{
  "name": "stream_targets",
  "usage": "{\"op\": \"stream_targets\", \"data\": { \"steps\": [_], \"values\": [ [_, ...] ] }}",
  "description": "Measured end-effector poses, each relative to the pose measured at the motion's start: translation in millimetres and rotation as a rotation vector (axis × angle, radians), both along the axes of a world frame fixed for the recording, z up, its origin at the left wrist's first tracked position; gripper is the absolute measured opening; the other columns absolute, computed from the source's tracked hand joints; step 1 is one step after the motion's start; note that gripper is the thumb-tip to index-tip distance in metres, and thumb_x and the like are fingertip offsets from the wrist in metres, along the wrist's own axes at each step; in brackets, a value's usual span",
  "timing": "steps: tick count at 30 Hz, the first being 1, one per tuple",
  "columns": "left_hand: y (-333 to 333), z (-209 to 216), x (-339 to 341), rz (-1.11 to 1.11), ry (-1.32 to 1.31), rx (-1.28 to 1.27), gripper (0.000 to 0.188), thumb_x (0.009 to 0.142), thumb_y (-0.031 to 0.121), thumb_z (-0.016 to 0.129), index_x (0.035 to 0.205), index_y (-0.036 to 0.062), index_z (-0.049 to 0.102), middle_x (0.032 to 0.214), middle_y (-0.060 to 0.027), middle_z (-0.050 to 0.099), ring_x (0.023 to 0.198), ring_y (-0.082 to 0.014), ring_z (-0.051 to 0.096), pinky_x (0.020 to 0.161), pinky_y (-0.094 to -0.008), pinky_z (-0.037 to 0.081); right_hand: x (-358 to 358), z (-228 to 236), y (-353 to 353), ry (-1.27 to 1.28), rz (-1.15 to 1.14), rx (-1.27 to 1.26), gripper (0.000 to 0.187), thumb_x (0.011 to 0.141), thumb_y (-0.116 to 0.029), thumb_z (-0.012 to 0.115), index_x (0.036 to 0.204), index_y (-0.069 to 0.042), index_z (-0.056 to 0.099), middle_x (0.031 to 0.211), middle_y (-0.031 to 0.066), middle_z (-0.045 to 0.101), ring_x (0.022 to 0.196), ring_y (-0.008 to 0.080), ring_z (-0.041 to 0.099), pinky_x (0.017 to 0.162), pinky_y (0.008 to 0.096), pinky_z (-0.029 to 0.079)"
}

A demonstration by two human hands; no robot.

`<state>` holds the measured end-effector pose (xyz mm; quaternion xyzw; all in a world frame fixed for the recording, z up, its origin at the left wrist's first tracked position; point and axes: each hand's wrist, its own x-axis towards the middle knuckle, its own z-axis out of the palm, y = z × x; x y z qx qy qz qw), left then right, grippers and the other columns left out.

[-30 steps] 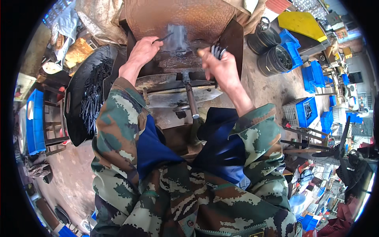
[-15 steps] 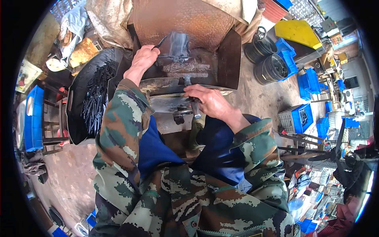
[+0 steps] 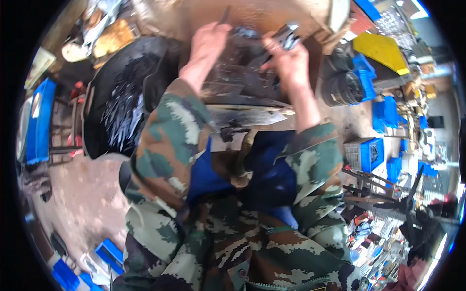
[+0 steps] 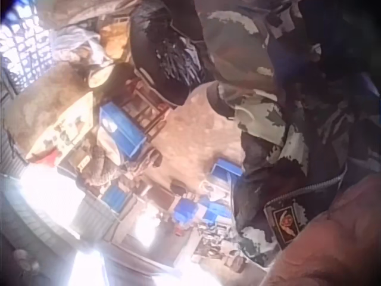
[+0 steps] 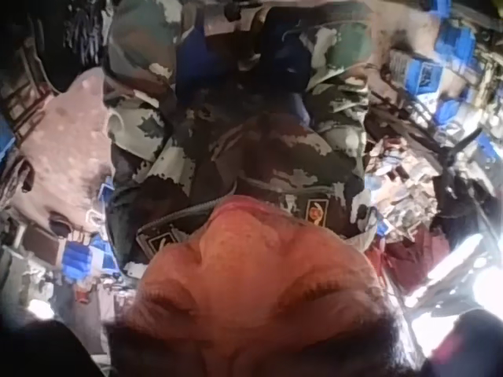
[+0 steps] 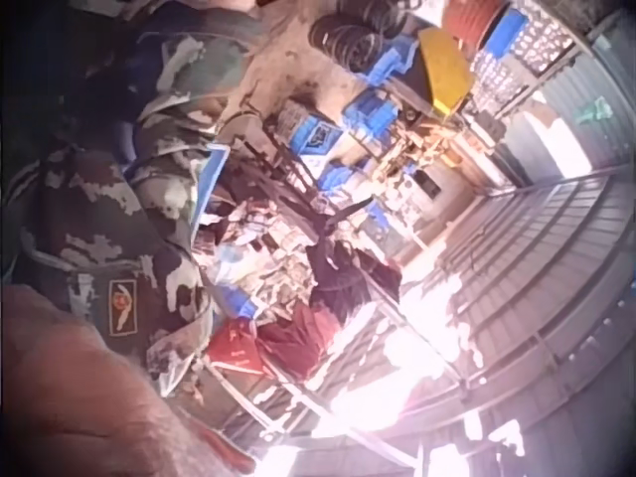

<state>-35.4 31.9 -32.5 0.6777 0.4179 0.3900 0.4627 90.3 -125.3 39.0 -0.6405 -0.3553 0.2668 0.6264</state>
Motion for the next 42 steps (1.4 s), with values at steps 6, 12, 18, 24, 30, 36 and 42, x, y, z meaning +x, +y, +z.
{"op": "stream_targets", "data": {
  "steps": [6, 12, 18, 24, 30, 36, 42],
  "values": [
    [-13.1, -7.8, 46.9, -0.043, -0.023, 0.269, 0.027, 0.088, 0.024, 0.056, 0.101, 0.007, 0.073, 0.108, -0.0182, 0.069, 0.108, -0.036, 0.062, 0.097, -0.0384, 0.048, 70.8, 0.3, 53.2, -0.276, -0.224, -0.153, 0.026, 0.087, -0.029, 0.074, 0.087, -0.005, 0.065, 0.067, 0.0017, 0.06, 0.051, 0.0131, 0.06, 0.042, 0.0269, 0.046],
    [-37.0, 39.2, 22.9, -0.005, -0.016, -0.123, 0.042, 0.089, 0.029, 0.057, 0.117, -0.0015, 0.066, 0.12, -0.0252, 0.064, 0.117, -0.0394, 0.059, 0.102, -0.0389, 0.045, 112.2, -30.0, 97.1, -0.21, -0.187, -0.163, 0.036, 0.085, -0.032, 0.077, 0.086, 0.0, 0.062, 0.069, 0.0064, 0.062, 0.053, 0.0148, 0.062, 0.049, 0.0318, 0.046],
    [-32.0, 36.2, 26.4, 0.074, 0.016, -0.143, 0.037, 0.088, 0.028, 0.058, 0.112, 0.0011, 0.069, 0.11, -0.026, 0.067, 0.109, -0.0413, 0.062, 0.096, -0.0427, 0.048, 96.8, -21.8, 100.7, -0.231, -0.164, -0.148, 0.036, 0.088, -0.029, 0.074, 0.079, 0.005, 0.069, 0.061, 0.0049, 0.058, 0.054, 0.0139, 0.06, 0.051, 0.0303, 0.049],
    [-37.6, 38.4, 22.7, 0.031, -0.006, -0.113, 0.033, 0.087, 0.026, 0.06, 0.107, 0.0024, 0.071, 0.101, -0.0254, 0.069, 0.1, -0.0399, 0.066, 0.09, -0.044, 0.051, 83.3, -13.2, 95.7, -0.196, -0.113, -0.097, 0.026, 0.092, -0.021, 0.069, 0.101, 0.004, 0.073, 0.059, -0.0021, 0.048, 0.052, 0.0077, 0.048, 0.052, 0.0257, 0.054],
    [-42.7, 35.6, 13.7, -0.002, -0.053, -0.096, 0.03, 0.086, 0.025, 0.061, 0.103, 0.0021, 0.073, 0.094, -0.0203, 0.071, 0.09, -0.034, 0.068, 0.087, -0.0386, 0.051, 96.0, -15.1, 94.5, -0.221, -0.104, -0.169, 0.027, 0.091, -0.025, 0.071, 0.104, -0.001, 0.075, 0.062, -0.0014, 0.051, 0.052, 0.007, 0.046, 0.052, 0.0256, 0.055],
    [-29.5, 53.4, -25.8, -0.095, -0.162, 0.078, 0.035, 0.089, 0.029, 0.063, 0.111, 0.0023, 0.068, 0.102, -0.0205, 0.071, 0.097, -0.0309, 0.068, 0.086, -0.0369, 0.052, 106.7, -15.1, 97.2, -0.281, -0.103, -0.281, 0.032, 0.092, -0.033, 0.069, 0.106, -0.005, 0.075, 0.064, -0.0015, 0.051, 0.053, 0.0065, 0.049, 0.056, 0.0233, 0.056],
    [-7.5, 68.3, -198.4, -0.164, 0.439, 0.356, 0.035, 0.093, 0.031, 0.062, 0.113, 0.002, 0.066, 0.089, -0.0163, 0.07, 0.082, -0.023, 0.067, 0.078, -0.0342, 0.051, 70.0, -1.3, 92.0, -0.177, -0.04, -0.159, 0.033, 0.094, -0.028, 0.065, 0.115, -0.004, 0.071, 0.061, -0.007, 0.044, 0.052, 0.0031, 0.039, 0.057, 0.022, 0.049]
  ]
}}
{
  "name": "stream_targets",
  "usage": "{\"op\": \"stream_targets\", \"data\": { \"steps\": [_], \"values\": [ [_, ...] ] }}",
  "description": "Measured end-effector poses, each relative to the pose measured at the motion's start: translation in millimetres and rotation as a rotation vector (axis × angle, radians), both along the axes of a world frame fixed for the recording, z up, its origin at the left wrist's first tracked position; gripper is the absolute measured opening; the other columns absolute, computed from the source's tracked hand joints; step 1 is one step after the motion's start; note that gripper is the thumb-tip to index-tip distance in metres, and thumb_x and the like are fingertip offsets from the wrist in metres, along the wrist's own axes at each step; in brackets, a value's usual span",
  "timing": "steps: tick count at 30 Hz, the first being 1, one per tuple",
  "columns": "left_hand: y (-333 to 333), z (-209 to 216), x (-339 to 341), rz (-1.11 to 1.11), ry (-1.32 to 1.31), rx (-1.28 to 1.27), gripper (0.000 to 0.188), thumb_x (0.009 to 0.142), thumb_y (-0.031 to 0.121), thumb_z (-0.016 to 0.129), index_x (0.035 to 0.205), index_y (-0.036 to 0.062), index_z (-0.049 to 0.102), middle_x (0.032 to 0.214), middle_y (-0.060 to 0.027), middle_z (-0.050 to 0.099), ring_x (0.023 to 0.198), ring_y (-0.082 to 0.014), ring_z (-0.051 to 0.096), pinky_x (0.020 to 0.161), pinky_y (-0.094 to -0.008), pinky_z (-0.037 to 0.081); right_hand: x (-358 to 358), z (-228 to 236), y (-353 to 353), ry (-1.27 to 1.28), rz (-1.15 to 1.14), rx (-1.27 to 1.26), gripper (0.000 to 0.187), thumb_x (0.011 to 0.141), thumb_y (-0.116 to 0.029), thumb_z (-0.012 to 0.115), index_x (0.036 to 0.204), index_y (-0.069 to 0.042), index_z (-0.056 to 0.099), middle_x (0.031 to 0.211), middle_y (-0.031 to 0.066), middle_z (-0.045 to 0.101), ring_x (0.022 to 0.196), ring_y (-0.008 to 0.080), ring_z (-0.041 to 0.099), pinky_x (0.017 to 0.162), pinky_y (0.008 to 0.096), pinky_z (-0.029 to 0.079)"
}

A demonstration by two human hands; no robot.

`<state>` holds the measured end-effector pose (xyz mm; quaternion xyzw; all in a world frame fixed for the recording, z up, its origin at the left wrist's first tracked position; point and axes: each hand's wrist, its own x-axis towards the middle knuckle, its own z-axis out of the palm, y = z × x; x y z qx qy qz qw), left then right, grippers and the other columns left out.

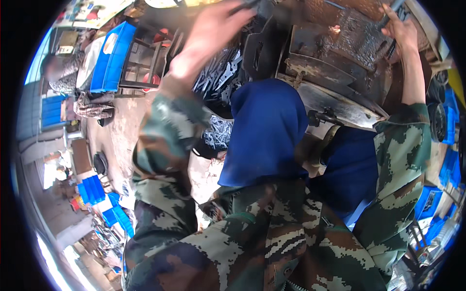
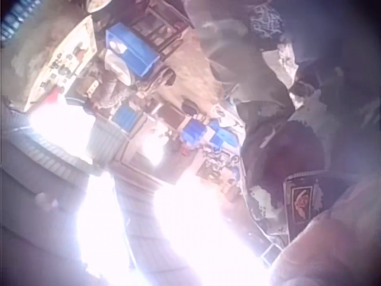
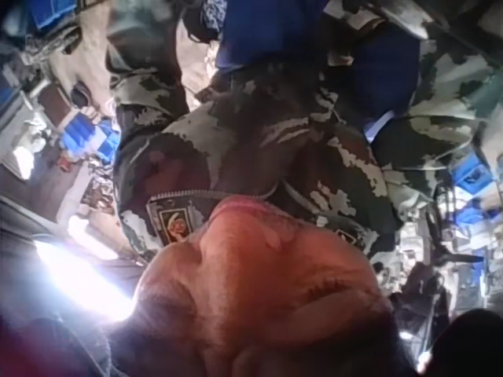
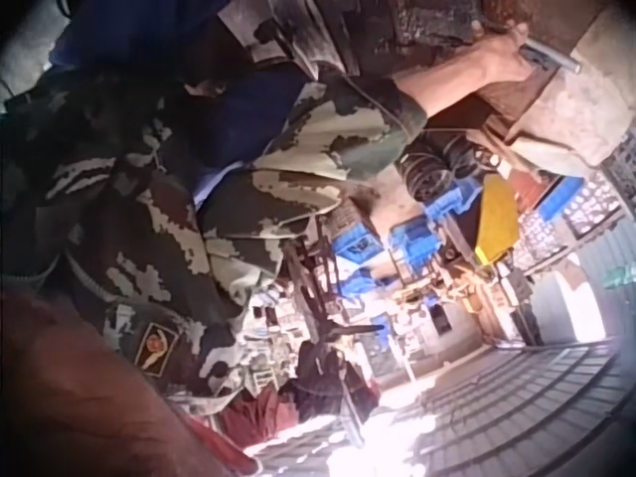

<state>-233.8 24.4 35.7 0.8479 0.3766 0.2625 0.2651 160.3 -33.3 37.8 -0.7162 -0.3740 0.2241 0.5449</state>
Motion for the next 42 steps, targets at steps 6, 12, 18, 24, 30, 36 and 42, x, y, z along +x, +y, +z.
{"op": "stream_targets", "data": {
  "steps": [6, 12, 18, 24, 30, 36, 42],
  "values": [
    [-9.9, -102.9, -157.4, 0.302, 0.49, -0.098, 0.028, 0.08, 0.027, 0.07, 0.094, 0.0029, 0.07, 0.08, -0.0204, 0.068, 0.078, -0.0348, 0.069, 0.071, -0.0405, 0.053, 7.3, -8.9, 6.1, 0.062, -0.018, 0.103, 0.018, 0.094, -0.019, 0.067, 0.096, -0.004, 0.059, 0.08, 0.0061, 0.064, 0.049, 0.0114, 0.049, 0.037, 0.0273, 0.047],
    [-20.4, -131.8, -157.4, 0.334, 0.821, -0.278, 0.062, 0.069, 0.045, 0.08, 0.107, -0.002, 0.066, 0.108, -0.0208, 0.07, 0.106, -0.0344, 0.066, 0.091, -0.0413, 0.051, -12.6, 3.7, -8.9, 0.098, -0.013, 0.159, 0.018, 0.093, -0.02, 0.068, 0.096, -0.005, 0.058, 0.078, 0.0053, 0.064, 0.048, 0.0102, 0.047, 0.038, 0.0271, 0.047],
    [-12.0, -133.7, -144.6, 0.325, 1.001, -0.344, 0.066, 0.068, 0.048, 0.08, 0.11, -0.0009, 0.065, 0.112, -0.0202, 0.069, 0.111, -0.036, 0.064, 0.092, -0.0447, 0.05, 8.7, 0.6, -2.0, 0.224, 0.102, 0.131, 0.042, 0.095, -0.009, 0.061, 0.123, 0.016, 0.042, 0.092, 0.0219, 0.065, 0.062, 0.0258, 0.063, 0.034, 0.0326, 0.048],
    [-6.2, -136.3, -145.9, 0.316, 1.046, -0.376, 0.057, 0.07, 0.043, 0.079, 0.107, 0.0019, 0.068, 0.111, -0.0199, 0.069, 0.109, -0.0362, 0.065, 0.091, -0.0458, 0.051, -12.1, 6.9, -10.9, 0.112, 0.027, 0.117, 0.019, 0.092, -0.021, 0.069, 0.095, -0.006, 0.058, 0.077, 0.0046, 0.063, 0.048, 0.0096, 0.046, 0.039, 0.0273, 0.048],
    [-7.1, -136.1, -137.3, 0.343, 1.102, -0.38, 0.051, 0.072, 0.041, 0.078, 0.105, 0.0038, 0.071, 0.111, -0.0199, 0.069, 0.108, -0.036, 0.065, 0.092, -0.0454, 0.051, 9.1, 2.0, -4.6, 0.197, 0.099, 0.134, 0.037, 0.095, -0.007, 0.062, 0.119, 0.016, 0.046, 0.09, 0.0207, 0.066, 0.061, 0.0243, 0.062, 0.034, 0.0333, 0.046],
    [-5.9, -140.2, -144.1, 0.333, 1.131, -0.364, 0.048, 0.072, 0.038, 0.08, 0.106, 0.0054, 0.071, 0.112, -0.019, 0.069, 0.109, -0.0358, 0.065, 0.092, -0.0455, 0.052, 3.1, 1.8, -2.6, 0.174, 0.081, 0.123, 0.034, 0.094, -0.007, 0.062, 0.117, 0.015, 0.05, 0.09, 0.0203, 0.066, 0.061, 0.0247, 0.062, 0.034, 0.0338, 0.047],
    [-5.6, -138.9, -145.0, 0.33, 1.112, -0.374, 0.048, 0.071, 0.036, 0.08, 0.107, 0.0065, 0.071, 0.109, -0.0196, 0.07, 0.107, -0.0357, 0.066, 0.092, -0.0452, 0.052, 7.0, -0.2, -3.4, 0.187, 0.087, 0.131, 0.034, 0.094, -0.009, 0.064, 0.117, 0.012, 0.05, 0.091, 0.02, 0.066, 0.064, 0.0253, 0.063, 0.036, 0.035, 0.047]
  ]
}}
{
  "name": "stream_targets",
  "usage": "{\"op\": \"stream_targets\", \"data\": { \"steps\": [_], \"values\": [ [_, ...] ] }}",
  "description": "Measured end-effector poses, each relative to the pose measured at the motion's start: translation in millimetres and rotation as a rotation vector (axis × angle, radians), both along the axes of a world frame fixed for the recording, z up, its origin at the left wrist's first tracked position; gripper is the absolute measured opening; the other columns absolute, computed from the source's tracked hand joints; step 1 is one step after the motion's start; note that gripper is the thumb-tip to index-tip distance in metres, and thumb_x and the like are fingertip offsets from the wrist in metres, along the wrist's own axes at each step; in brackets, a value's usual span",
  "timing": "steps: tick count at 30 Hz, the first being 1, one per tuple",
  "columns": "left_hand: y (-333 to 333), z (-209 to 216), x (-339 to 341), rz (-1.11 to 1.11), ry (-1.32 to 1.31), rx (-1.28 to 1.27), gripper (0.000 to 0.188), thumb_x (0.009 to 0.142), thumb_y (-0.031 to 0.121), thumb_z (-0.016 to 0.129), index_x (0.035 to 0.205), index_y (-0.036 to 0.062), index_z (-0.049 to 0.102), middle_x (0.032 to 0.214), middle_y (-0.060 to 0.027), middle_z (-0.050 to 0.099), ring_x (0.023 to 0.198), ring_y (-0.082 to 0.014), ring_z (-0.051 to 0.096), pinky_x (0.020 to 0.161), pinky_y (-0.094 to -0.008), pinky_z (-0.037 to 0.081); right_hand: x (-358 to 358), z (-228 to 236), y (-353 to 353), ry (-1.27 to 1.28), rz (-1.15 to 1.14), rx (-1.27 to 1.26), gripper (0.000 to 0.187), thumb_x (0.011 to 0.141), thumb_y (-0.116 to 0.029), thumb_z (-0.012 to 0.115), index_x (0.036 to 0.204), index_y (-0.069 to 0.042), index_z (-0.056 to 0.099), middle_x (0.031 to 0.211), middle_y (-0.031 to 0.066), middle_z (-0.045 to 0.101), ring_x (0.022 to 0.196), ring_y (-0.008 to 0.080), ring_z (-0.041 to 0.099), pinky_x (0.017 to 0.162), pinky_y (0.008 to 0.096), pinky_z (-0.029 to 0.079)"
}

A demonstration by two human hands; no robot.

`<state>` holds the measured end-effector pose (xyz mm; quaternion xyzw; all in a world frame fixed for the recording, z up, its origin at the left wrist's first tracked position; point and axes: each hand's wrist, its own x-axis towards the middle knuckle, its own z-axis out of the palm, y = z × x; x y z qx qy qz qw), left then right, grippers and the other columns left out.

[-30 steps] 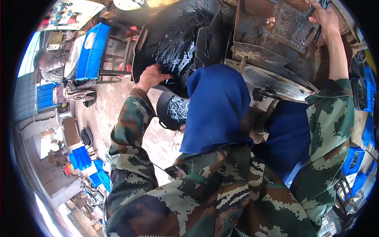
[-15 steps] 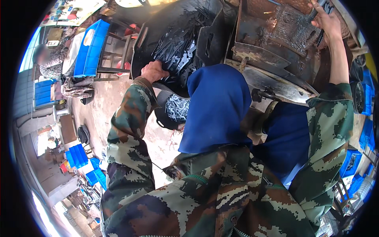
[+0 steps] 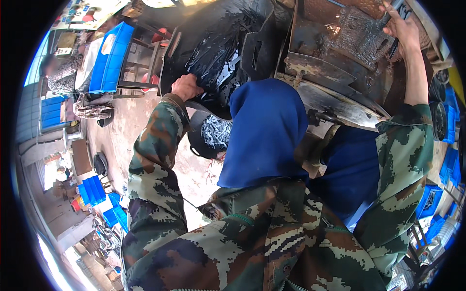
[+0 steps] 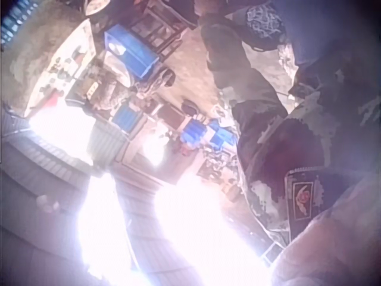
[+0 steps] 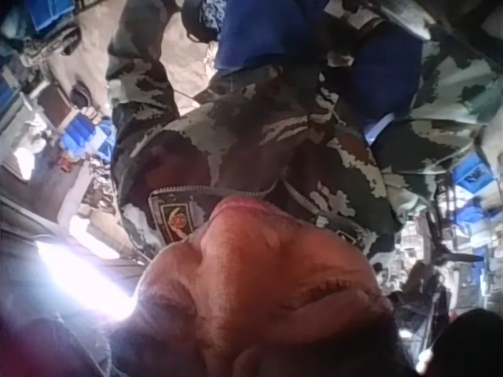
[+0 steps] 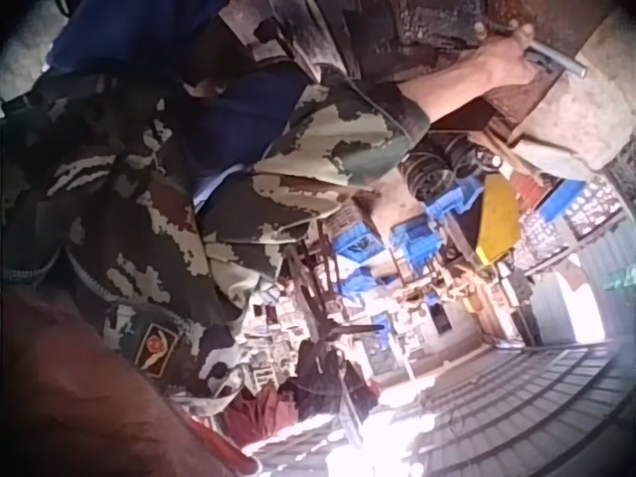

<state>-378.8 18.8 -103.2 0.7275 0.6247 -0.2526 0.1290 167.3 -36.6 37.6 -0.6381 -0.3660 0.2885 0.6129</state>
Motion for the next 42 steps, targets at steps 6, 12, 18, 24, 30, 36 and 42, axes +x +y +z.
{"op": "stream_targets", "data": {
  "steps": [6, 12, 18, 24, 30, 36, 42],
  "values": [
    [-5.1, 7.9, -5.6, 0.022, -0.114, 0.084, 0.049, 0.072, 0.036, 0.078, 0.111, 0.0073, 0.071, 0.106, -0.0196, 0.07, 0.104, -0.0357, 0.067, 0.09, -0.0448, 0.052, -6.7, 3.3, 0.8, 0.024, 0.006, -0.017, 0.036, 0.095, -0.008, 0.062, 0.123, 0.007, 0.045, 0.094, 0.0187, 0.065, 0.066, 0.0254, 0.062, 0.036, 0.0349, 0.044],
    [1.8, 22.6, -9.1, -0.242, -0.187, 0.202, 0.043, 0.08, 0.039, 0.069, 0.107, 0.0061, 0.07, 0.095, -0.0216, 0.07, 0.093, -0.0404, 0.067, 0.082, -0.0489, 0.053, 5.8, 0.6, 0.2, 0.069, 0.023, -0.01, 0.037, 0.095, -0.008, 0.062, 0.124, 0.006, 0.044, 0.093, 0.0181, 0.065, 0.067, 0.0256, 0.062, 0.036, 0.0348, 0.044],
    [7.8, 48.0, -15.6, -0.52, -0.067, 0.154, 0.033, 0.089, 0.035, 0.06, 0.102, 0.0053, 0.065, 0.086, -0.0213, 0.069, 0.088, -0.0412, 0.066, 0.077, -0.0525, 0.052, 1.2, -4.7, 3.3, 0.105, 0.046, 0.01, 0.038, 0.095, -0.008, 0.062, 0.126, 0.002, 0.044, 0.091, 0.0182, 0.065, 0.066, 0.0253, 0.062, 0.035, 0.035, 0.043],
    [12.4, 75.9, -47.8, -0.552, -0.086, 0.154, 0.032, 0.093, 0.034, 0.057, 0.103, 0.0047, 0.063, 0.086, -0.0218, 0.068, 0.087, -0.0423, 0.065, 0.078, -0.0529, 0.05, 5.4, -2.3, 3.2, 0.098, 0.067, -0.019, 0.038, 0.095, -0.008, 0.061, 0.126, 0.006, 0.043, 0.092, 0.0194, 0.065, 0.065, 0.0258, 0.062, 0.034, 0.0366, 0.04],
    [4.3, 96.5, -81.8, -0.524, -0.192, 0.252, 0.037, 0.097, 0.036, 0.055, 0.108, 0.0028, 0.063, 0.088, -0.0214, 0.068, 0.088, -0.043, 0.063, 0.076, -0.0512, 0.049, 5.6, -2.1, 4.2, 0.085, 0.073, -0.004, 0.04, 0.096, -0.01, 0.062, 0.127, 0.007, 0.042, 0.093, 0.0205, 0.065, 0.066, 0.0272, 0.062, 0.034, 0.0364, 0.042],
    [4.1, 71.3, -65.2, -0.402, -0.518, 0.39, 0.031, 0.095, 0.033, 0.059, 0.102, 0.0033, 0.062, 0.079, -0.0243, 0.064, 0.083, -0.0436, 0.063, 0.07, -0.0515, 0.048, -5.0, -6.9, -0.6, -0.084, -0.053, -0.09, 0.036, 0.096, -0.026, 0.061, 0.124, -0.004, 0.066, 0.065, -0.0074, 0.049, 0.053, 0.0018, 0.037, 0.059, 0.0221, 0.049],
    [7.9, 24.1, 2.9, -0.325, -0.561, 0.535, 0.03, 0.094, 0.036, 0.06, 0.095, 0.0058, 0.06, 0.077, -0.022, 0.066, 0.077, -0.0428, 0.064, 0.066, -0.0509, 0.051, 5.4, -9.4, -1.9, -0.098, -0.017, -0.086, 0.036, 0.097, -0.025, 0.06, 0.125, -0.003, 0.064, 0.067, -0.0078, 0.05, 0.053, 0.0015, 0.035, 0.057, 0.0226, 0.047]
  ]
}}
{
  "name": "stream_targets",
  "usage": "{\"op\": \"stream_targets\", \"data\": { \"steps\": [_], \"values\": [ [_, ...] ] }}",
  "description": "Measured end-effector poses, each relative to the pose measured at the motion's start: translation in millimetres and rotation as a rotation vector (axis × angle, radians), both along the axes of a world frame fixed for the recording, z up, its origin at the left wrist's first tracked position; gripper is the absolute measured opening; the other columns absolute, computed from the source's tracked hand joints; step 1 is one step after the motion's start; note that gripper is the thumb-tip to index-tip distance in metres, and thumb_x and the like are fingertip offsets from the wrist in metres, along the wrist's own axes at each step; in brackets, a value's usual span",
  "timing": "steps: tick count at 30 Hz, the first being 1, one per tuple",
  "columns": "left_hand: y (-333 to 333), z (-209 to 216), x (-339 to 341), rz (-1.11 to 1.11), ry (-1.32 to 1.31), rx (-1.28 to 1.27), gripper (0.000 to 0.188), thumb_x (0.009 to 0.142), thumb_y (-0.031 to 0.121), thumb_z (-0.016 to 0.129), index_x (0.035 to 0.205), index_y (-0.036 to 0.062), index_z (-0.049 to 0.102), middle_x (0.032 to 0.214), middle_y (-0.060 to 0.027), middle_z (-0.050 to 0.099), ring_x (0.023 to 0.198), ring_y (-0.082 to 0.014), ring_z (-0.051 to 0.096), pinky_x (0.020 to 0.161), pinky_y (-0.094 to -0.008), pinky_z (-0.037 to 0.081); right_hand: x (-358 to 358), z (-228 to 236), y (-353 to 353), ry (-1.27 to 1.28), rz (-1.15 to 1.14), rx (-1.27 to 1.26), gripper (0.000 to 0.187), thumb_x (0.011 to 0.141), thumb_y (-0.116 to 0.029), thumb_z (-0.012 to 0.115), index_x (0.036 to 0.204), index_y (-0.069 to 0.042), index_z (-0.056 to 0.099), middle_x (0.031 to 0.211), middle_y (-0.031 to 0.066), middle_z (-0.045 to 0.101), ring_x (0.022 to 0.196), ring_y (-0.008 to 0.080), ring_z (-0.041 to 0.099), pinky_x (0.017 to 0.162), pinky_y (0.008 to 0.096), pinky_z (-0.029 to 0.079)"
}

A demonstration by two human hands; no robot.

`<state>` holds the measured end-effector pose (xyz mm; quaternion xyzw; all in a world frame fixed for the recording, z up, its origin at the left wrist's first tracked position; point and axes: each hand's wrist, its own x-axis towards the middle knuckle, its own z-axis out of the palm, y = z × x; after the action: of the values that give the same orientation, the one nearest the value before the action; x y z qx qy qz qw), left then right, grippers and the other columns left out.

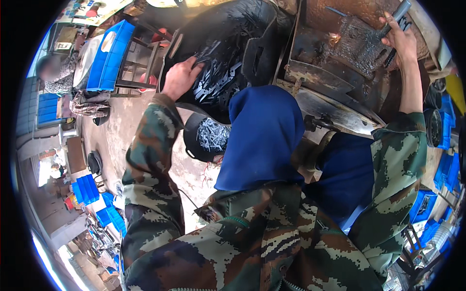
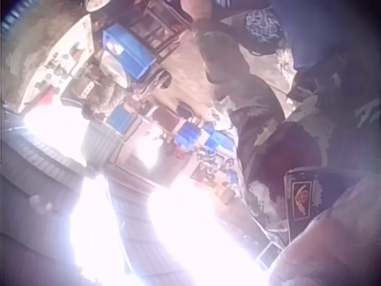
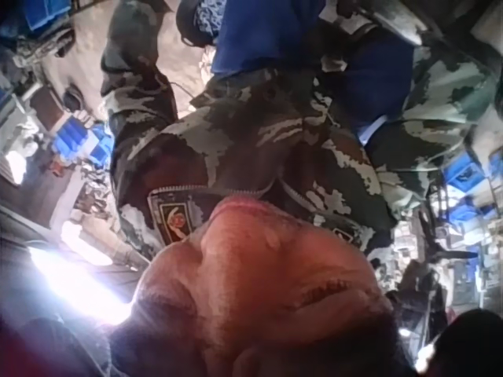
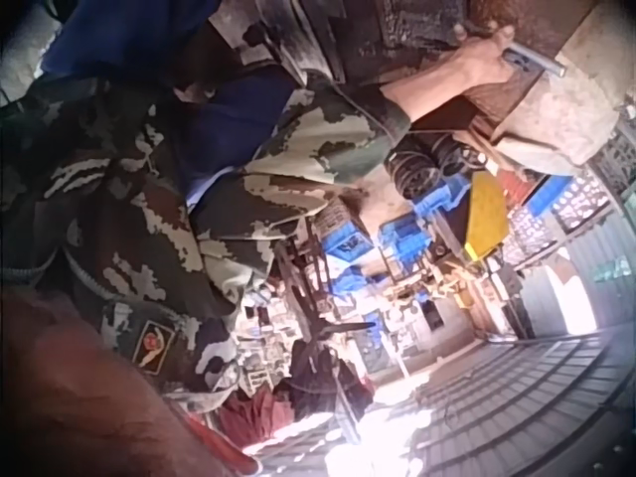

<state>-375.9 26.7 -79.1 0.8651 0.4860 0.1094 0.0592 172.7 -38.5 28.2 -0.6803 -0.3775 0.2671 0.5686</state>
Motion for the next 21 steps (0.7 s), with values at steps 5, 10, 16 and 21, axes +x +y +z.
{"op": "stream_targets", "data": {
  "steps": [5, 10, 16, 21],
  "values": [
    [1.8, -34.4, 27.3, 0.102, 0.094, -0.043, 0.034, 0.088, 0.034, 0.065, 0.11, 0.008, 0.061, 0.103, -0.0183, 0.068, 0.096, -0.0388, 0.065, 0.081, -0.05, 0.053, 11.5, -10.2, 6.8, -0.001, 0.003, -0.018, 0.034, 0.097, -0.026, 0.062, 0.121, -0.002, 0.066, 0.063, -0.0075, 0.048, 0.05, 0.0021, 0.033, 0.056, 0.0231, 0.046],
    [-1.2, -44.5, 26.4, 0.128, 0.082, -0.157, 0.034, 0.083, 0.027, 0.071, 0.108, 0.0053, 0.063, 0.108, -0.0159, 0.066, 0.096, -0.0363, 0.066, 0.081, -0.0466, 0.053, 0.7, -2.8, 5.8, -0.054, -0.025, -0.072, 0.034, 0.098, -0.023, 0.059, 0.123, -0.002, 0.064, 0.066, -0.0052, 0.055, 0.048, 0.0026, 0.032, 0.057, 0.0251, 0.049],
    [-0.6, -50.2, 13.8, 0.14, -0.113, -0.197, 0.03, 0.08, 0.022, 0.073, 0.104, 0.0043, 0.068, 0.1, -0.0163, 0.069, 0.091, -0.0337, 0.068, 0.081, -0.0428, 0.054, 9.4, -6.8, 7.4, -0.03, -0.033, -0.008, 0.033, 0.093, -0.032, 0.068, 0.107, -0.002, 0.07, 0.065, -0.0037, 0.056, 0.051, 0.0036, 0.043, 0.053, 0.0247, 0.053],
    [3.8, -58.6, 5.2, 0.163, -0.175, -0.212, 0.031, 0.08, 0.021, 0.073, 0.107, 0.0047, 0.071, 0.101, -0.0169, 0.07, 0.093, -0.0334, 0.069, 0.083, -0.0408, 0.054, -1.4, 2.9, 5.1, -0.053, -0.043, -0.089, 0.035, 0.098, -0.017, 0.054, 0.129, -0.003, 0.061, 0.098, 0.0026, 0.07, 0.051, 0.003, 0.034, 0.058, 0.0246, 0.051]
  ]
}}
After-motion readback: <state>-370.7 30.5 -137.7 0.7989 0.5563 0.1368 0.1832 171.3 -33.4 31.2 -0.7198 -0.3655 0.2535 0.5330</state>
